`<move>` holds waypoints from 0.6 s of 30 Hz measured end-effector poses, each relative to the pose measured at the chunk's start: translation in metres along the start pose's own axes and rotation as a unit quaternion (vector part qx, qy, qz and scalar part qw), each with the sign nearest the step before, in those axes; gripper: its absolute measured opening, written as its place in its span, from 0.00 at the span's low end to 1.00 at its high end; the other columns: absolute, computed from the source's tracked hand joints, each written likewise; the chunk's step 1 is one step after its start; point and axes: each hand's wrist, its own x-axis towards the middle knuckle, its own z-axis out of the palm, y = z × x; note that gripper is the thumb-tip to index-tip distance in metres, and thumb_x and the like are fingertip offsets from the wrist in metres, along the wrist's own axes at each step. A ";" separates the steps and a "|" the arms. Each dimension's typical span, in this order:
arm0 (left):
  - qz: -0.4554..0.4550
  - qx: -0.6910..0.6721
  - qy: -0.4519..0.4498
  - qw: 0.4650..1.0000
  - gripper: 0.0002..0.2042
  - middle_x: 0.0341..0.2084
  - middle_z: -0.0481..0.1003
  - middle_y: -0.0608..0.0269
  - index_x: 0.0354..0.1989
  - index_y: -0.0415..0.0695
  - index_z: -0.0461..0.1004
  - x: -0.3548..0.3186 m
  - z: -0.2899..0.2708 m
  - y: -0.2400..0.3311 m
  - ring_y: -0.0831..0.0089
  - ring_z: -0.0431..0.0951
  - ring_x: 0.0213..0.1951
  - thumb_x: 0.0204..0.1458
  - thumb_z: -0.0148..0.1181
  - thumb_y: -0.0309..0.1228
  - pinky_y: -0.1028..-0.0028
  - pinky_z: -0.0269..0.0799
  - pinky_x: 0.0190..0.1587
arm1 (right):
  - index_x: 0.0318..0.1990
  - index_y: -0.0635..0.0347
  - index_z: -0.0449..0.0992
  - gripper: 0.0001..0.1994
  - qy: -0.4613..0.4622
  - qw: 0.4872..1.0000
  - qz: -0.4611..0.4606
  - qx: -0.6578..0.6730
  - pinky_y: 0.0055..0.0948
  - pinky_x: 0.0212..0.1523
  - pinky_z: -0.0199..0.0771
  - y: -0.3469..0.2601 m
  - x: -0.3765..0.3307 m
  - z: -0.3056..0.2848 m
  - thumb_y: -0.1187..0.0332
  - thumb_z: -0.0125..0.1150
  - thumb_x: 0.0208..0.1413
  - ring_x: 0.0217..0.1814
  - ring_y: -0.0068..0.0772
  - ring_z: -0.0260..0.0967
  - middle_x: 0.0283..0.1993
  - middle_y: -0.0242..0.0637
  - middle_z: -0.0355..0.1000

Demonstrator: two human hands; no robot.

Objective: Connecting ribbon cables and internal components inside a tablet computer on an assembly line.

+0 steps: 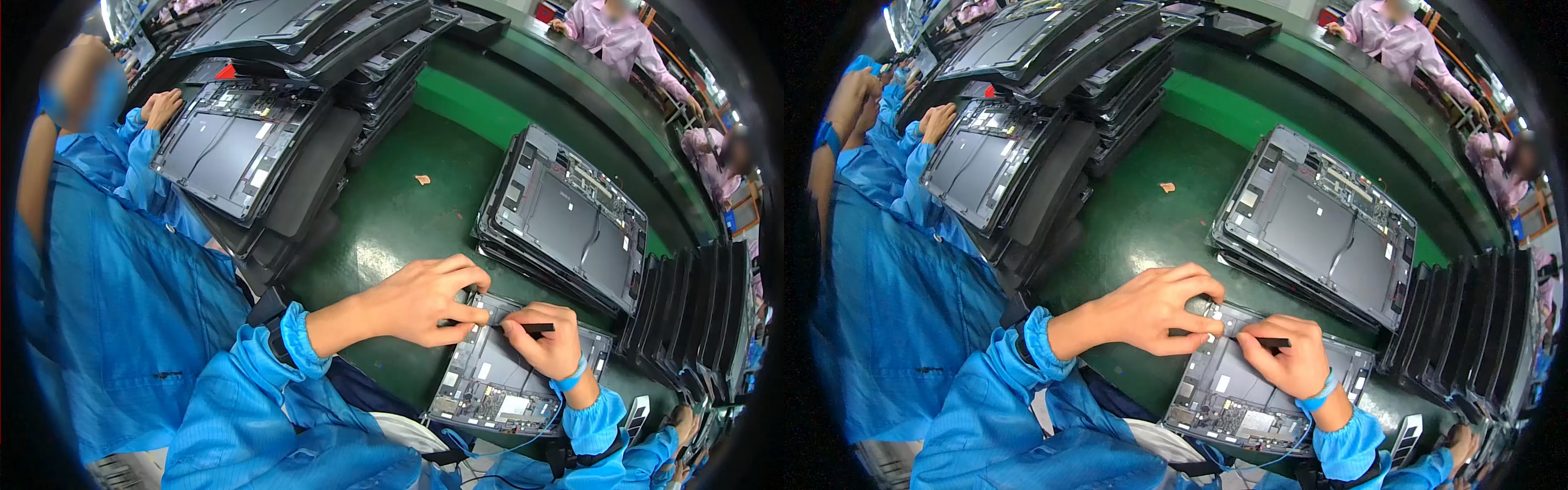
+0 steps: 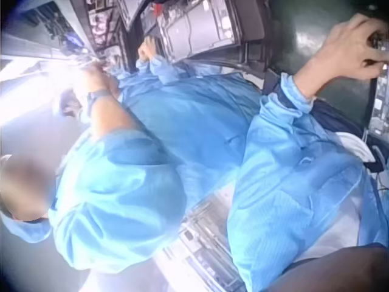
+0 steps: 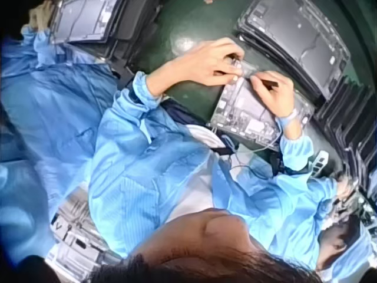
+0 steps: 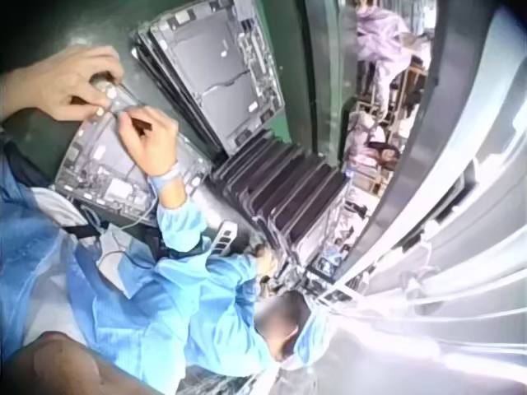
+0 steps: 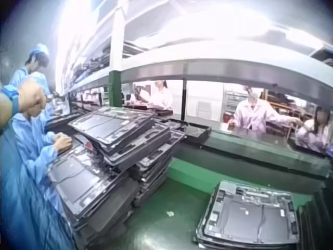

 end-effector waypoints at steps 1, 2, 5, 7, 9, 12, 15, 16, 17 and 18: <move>0.000 -0.006 0.003 1.000 0.11 0.43 0.72 0.59 0.40 0.56 0.80 0.000 -0.001 -0.001 0.59 0.74 0.46 0.45 0.66 0.33 0.64 0.77 0.34 | 0.33 0.61 0.84 0.03 0.014 0.999 0.017 0.042 0.29 0.28 0.73 0.004 0.000 0.003 0.73 0.67 0.52 0.26 0.34 0.75 0.28 0.41 0.78; -0.001 -0.013 0.006 1.000 0.10 0.43 0.72 0.60 0.39 0.56 0.80 -0.001 -0.001 -0.003 0.59 0.74 0.45 0.46 0.66 0.33 0.64 0.76 0.34 | 0.33 0.63 0.83 0.03 0.027 0.996 0.034 0.083 0.28 0.28 0.72 0.006 0.000 0.004 0.74 0.68 0.51 0.26 0.33 0.74 0.28 0.40 0.78; -0.004 -0.018 0.010 1.000 0.09 0.43 0.72 0.60 0.38 0.56 0.80 0.001 0.002 0.003 0.59 0.74 0.45 0.46 0.66 0.32 0.64 0.76 0.34 | 0.33 0.64 0.83 0.04 0.028 0.996 0.026 0.078 0.28 0.27 0.71 0.003 -0.004 0.002 0.74 0.68 0.51 0.25 0.33 0.73 0.27 0.40 0.78; -0.003 -0.017 0.013 1.000 0.09 0.43 0.72 0.60 0.38 0.56 0.80 0.000 0.002 0.002 0.59 0.74 0.44 0.46 0.66 0.32 0.64 0.76 0.34 | 0.33 0.64 0.83 0.04 0.022 0.997 0.017 0.073 0.28 0.27 0.71 0.002 -0.002 0.001 0.74 0.68 0.51 0.25 0.33 0.73 0.27 0.40 0.77; 0.002 -0.019 0.015 1.000 0.09 0.43 0.72 0.60 0.38 0.56 0.80 0.000 0.002 0.002 0.59 0.74 0.44 0.46 0.66 0.32 0.64 0.76 0.34 | 0.33 0.64 0.83 0.04 0.017 0.997 0.011 0.068 0.28 0.26 0.71 0.001 -0.001 0.000 0.74 0.68 0.51 0.25 0.33 0.73 0.27 0.40 0.77; 0.002 -0.019 0.017 1.000 0.09 0.42 0.72 0.60 0.37 0.56 0.79 0.000 0.002 0.001 0.60 0.74 0.45 0.46 0.66 0.32 0.65 0.76 0.34 | 0.33 0.63 0.83 0.04 0.008 0.998 0.005 0.054 0.28 0.26 0.70 0.000 -0.001 -0.001 0.74 0.68 0.51 0.25 0.33 0.73 0.26 0.40 0.76; 0.001 -0.020 0.016 1.000 0.10 0.42 0.72 0.60 0.38 0.56 0.79 0.000 0.001 0.001 0.60 0.74 0.44 0.46 0.66 0.32 0.65 0.76 0.34 | 0.33 0.65 0.83 0.04 -0.002 0.998 0.009 0.056 0.28 0.29 0.74 0.000 0.000 -0.002 0.73 0.66 0.53 0.26 0.34 0.76 0.27 0.40 0.78; 0.000 -0.020 0.015 1.000 0.10 0.43 0.72 0.60 0.38 0.56 0.79 0.000 0.001 0.001 0.59 0.75 0.44 0.46 0.66 0.32 0.65 0.76 0.34 | 0.33 0.65 0.83 0.04 -0.010 0.998 0.004 0.054 0.28 0.29 0.74 0.000 0.002 -0.003 0.73 0.66 0.53 0.26 0.34 0.76 0.27 0.40 0.78; -0.001 -0.020 0.013 1.000 0.10 0.43 0.72 0.60 0.38 0.56 0.79 0.000 0.001 0.001 0.59 0.75 0.44 0.46 0.66 0.32 0.65 0.76 0.34 | 0.34 0.65 0.83 0.04 -0.018 0.998 -0.002 0.053 0.28 0.29 0.74 -0.001 0.003 -0.004 0.73 0.66 0.53 0.26 0.34 0.76 0.27 0.40 0.78; -0.002 -0.019 0.013 1.000 0.10 0.43 0.72 0.60 0.38 0.57 0.79 0.000 0.001 0.001 0.59 0.75 0.44 0.46 0.66 0.32 0.65 0.76 0.34 | 0.34 0.65 0.83 0.04 -0.018 0.998 -0.001 0.053 0.28 0.29 0.74 -0.002 0.004 -0.005 0.73 0.66 0.53 0.26 0.34 0.76 0.27 0.40 0.78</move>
